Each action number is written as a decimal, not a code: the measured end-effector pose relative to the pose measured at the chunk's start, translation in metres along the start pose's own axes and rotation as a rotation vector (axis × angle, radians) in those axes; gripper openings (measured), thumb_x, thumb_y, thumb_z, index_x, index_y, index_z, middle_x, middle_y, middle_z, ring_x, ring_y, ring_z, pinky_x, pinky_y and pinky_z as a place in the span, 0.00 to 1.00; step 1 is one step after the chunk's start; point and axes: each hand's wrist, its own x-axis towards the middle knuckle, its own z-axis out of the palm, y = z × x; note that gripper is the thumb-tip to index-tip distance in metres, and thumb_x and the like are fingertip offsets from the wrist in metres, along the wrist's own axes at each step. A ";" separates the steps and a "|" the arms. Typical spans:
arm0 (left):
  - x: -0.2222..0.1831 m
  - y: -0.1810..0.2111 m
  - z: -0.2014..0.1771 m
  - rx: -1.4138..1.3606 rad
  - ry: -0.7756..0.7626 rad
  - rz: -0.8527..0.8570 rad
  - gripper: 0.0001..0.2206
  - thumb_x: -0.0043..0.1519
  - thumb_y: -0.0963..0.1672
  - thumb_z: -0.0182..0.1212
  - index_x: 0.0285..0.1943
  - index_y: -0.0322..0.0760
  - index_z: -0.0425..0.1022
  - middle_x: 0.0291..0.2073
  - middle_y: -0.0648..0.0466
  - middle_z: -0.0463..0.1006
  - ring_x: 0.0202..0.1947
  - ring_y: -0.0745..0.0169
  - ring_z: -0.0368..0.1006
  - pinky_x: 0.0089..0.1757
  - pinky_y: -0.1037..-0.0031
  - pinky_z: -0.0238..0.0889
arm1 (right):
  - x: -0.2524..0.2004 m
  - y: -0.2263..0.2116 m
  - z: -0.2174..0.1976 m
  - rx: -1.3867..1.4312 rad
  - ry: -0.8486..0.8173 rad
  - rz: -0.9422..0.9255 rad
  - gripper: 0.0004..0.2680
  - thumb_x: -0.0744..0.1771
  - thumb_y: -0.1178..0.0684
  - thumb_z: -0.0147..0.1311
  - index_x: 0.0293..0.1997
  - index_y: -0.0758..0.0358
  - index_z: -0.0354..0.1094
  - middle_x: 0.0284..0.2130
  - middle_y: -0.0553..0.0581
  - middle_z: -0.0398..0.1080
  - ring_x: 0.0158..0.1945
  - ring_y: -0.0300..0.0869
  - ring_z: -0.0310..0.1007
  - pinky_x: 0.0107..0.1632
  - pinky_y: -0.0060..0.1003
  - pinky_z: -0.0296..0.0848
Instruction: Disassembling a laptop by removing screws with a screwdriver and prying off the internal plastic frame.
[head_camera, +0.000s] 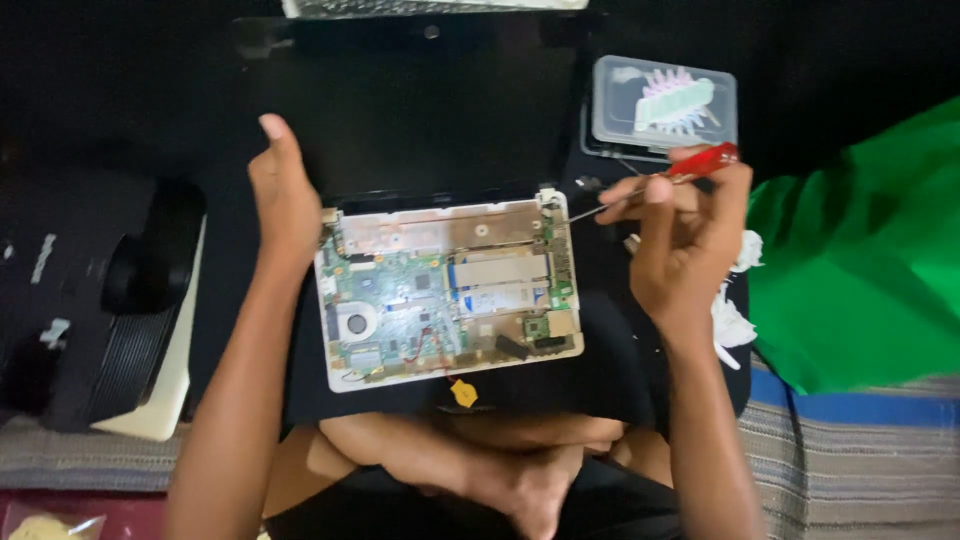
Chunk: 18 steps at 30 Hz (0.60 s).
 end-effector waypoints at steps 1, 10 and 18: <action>0.000 -0.002 0.001 0.003 0.013 -0.007 0.24 0.70 0.61 0.32 0.24 0.52 0.51 0.20 0.65 0.53 0.21 0.73 0.49 0.28 0.73 0.43 | -0.001 -0.010 0.004 0.009 -0.012 0.002 0.05 0.76 0.56 0.38 0.54 0.64 0.46 0.27 0.67 0.66 0.35 0.54 0.77 0.38 0.41 0.80; 0.003 -0.007 0.005 -0.092 0.005 0.059 0.23 0.69 0.60 0.35 0.25 0.53 0.47 0.20 0.65 0.50 0.22 0.75 0.47 0.29 0.72 0.42 | 0.007 -0.043 0.073 0.217 -0.231 -0.185 0.04 0.76 0.55 0.43 0.54 0.63 0.56 0.36 0.65 0.72 0.33 0.47 0.80 0.34 0.33 0.84; -0.001 0.025 -0.008 -0.419 -0.216 -0.054 0.22 0.66 0.60 0.38 0.25 0.52 0.49 0.18 0.68 0.54 0.20 0.78 0.48 0.26 0.77 0.42 | 0.045 -0.067 0.142 0.130 -0.483 -0.155 0.04 0.75 0.59 0.40 0.52 0.69 0.53 0.36 0.64 0.72 0.33 0.43 0.79 0.41 0.33 0.79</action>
